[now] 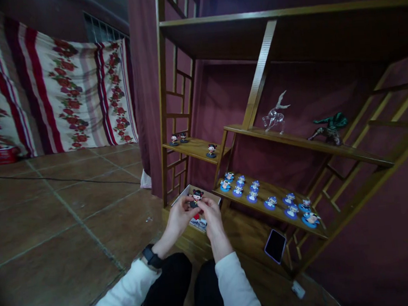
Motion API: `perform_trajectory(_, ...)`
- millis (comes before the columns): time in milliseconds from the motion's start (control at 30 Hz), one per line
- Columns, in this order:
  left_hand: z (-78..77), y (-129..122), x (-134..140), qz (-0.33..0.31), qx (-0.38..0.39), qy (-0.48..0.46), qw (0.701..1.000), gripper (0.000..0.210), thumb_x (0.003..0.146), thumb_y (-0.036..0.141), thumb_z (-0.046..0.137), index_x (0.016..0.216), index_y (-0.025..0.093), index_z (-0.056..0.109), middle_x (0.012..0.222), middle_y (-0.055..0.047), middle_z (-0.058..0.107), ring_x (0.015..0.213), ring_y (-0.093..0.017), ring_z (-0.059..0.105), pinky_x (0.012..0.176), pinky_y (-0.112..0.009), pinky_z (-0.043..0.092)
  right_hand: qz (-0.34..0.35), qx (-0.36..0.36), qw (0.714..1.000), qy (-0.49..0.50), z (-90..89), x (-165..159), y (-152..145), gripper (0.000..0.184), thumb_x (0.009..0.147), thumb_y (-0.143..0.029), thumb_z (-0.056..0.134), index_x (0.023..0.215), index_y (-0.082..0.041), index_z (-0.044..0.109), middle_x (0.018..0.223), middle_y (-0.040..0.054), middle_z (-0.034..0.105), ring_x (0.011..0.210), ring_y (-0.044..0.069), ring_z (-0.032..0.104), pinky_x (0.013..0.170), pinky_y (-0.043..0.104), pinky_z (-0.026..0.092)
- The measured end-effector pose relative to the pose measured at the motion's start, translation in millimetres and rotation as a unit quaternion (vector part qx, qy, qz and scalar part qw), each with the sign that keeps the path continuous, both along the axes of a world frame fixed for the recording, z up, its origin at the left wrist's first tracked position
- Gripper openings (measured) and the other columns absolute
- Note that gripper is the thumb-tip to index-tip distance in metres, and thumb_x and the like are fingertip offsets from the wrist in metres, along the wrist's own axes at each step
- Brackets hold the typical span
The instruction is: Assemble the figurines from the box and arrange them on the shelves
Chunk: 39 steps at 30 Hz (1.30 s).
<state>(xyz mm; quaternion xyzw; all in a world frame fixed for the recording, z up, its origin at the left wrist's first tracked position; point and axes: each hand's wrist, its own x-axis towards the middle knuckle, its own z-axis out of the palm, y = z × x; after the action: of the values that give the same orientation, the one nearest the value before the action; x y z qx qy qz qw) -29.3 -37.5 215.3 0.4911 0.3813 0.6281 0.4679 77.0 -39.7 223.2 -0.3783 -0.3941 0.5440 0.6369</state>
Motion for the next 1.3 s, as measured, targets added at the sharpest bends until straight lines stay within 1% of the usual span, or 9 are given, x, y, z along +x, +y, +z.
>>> perform_trajectory(133,-2.5,0,2,0.026,0.016,0.011,0.999,0.031,0.053,0.017,0.075,0.081,0.017,0.062,0.066,-0.002,0.063,0.063,-0.017,0.059,0.058,-0.025,0.042,0.018,-0.021,1.000,0.005,-0.7,2,-2,0.023,0.057,-0.031,0.071,0.073,-0.018,0.063,0.074,0.0020,0.068,0.070,0.016,0.061,0.059,0.024,0.044)
perform_trajectory(333,-1.4,1,2,0.020,0.001,-0.023,1.000,0.030,0.051,0.015,0.076,0.078,0.017,0.065,0.061,-0.001,0.063,0.061,-0.018,0.059,0.055,-0.025,0.041,0.027,-0.039,0.998,0.034,1.8,-2,-1,0.018,0.057,-0.024,0.070,0.072,-0.017,0.065,0.073,0.0029,0.069,0.071,0.018,0.063,0.061,0.028,0.048)
perform_trajectory(500,3.3,3,3,0.073,0.023,0.039,0.996,0.026,0.050,0.016,0.077,0.074,0.018,0.067,0.057,0.000,0.061,0.055,-0.015,0.055,0.052,-0.024,0.038,0.009,-0.043,0.997,0.056,5.4,-8,-1,0.012,0.059,-0.021,0.068,0.070,-0.018,0.065,0.072,0.0026,0.070,0.075,0.019,0.064,0.068,0.031,0.051)
perform_trajectory(600,6.6,7,2,0.074,0.024,0.062,0.995,0.026,0.050,0.017,0.078,0.074,0.017,0.067,0.056,0.001,0.061,0.053,-0.013,0.054,0.051,-0.023,0.038,0.017,-0.043,0.997,0.062,8.1,-9,1,0.013,0.059,-0.021,0.069,0.071,-0.017,0.065,0.072,0.0025,0.070,0.075,0.019,0.065,0.070,0.031,0.051)
perform_trajectory(667,9.6,11,-2,0.040,0.008,0.045,0.998,0.029,0.050,0.016,0.078,0.077,0.016,0.067,0.057,0.001,0.062,0.051,-0.013,0.054,0.050,-0.022,0.039,0.023,-0.046,0.997,0.065,11.1,-7,2,0.014,0.060,-0.022,0.069,0.072,-0.017,0.065,0.074,0.0028,0.070,0.074,0.018,0.065,0.069,0.031,0.052)
perform_trajectory(767,17.8,17,-14,-0.058,-0.036,-0.022,0.997,0.032,0.052,0.016,0.078,0.081,0.013,0.066,0.062,-0.001,0.066,0.053,-0.013,0.058,0.053,-0.023,0.044,0.023,-0.030,0.997,0.064,18.1,-6,0,0.016,0.062,-0.026,0.069,0.075,-0.017,0.064,0.078,0.0031,0.069,0.072,0.016,0.064,0.069,0.030,0.053)
perform_trajectory(967,44.9,22,-50,-0.258,-0.107,-0.134,0.951,0.028,0.064,0.009,0.072,0.091,0.008,0.066,0.089,-0.011,0.070,0.080,-0.015,0.065,0.079,-0.025,0.049,0.002,0.030,0.998,0.047,33.9,-8,-17,0.023,0.065,-0.032,0.068,0.083,-0.018,0.062,0.082,0.0029,0.067,0.075,0.015,0.063,0.073,0.031,0.053)
perform_trajectory(1133,54.8,20,-65,-0.289,-0.114,-0.153,0.938,0.027,0.068,0.008,0.069,0.094,0.009,0.066,0.089,-0.009,0.069,0.079,-0.014,0.066,0.077,-0.021,0.050,0.007,0.078,0.997,0.015,46.7,-9,-34,0.023,0.070,-0.036,0.065,0.084,-0.018,0.062,0.086,0.0031,0.065,0.076,0.014,0.062,0.070,0.028,0.053)
perform_trajectory(1300,59.2,13,-65,-0.316,-0.080,-0.102,0.940,0.035,0.062,0.008,0.073,0.096,0.013,0.065,0.094,-0.008,0.069,0.084,-0.016,0.066,0.078,-0.024,0.050,-0.006,0.101,0.994,-0.044,57.6,-8,-47,0.025,0.072,-0.040,0.062,0.087,-0.020,0.062,0.084,0.0020,0.065,0.073,0.014,0.061,0.067,0.026,0.052)
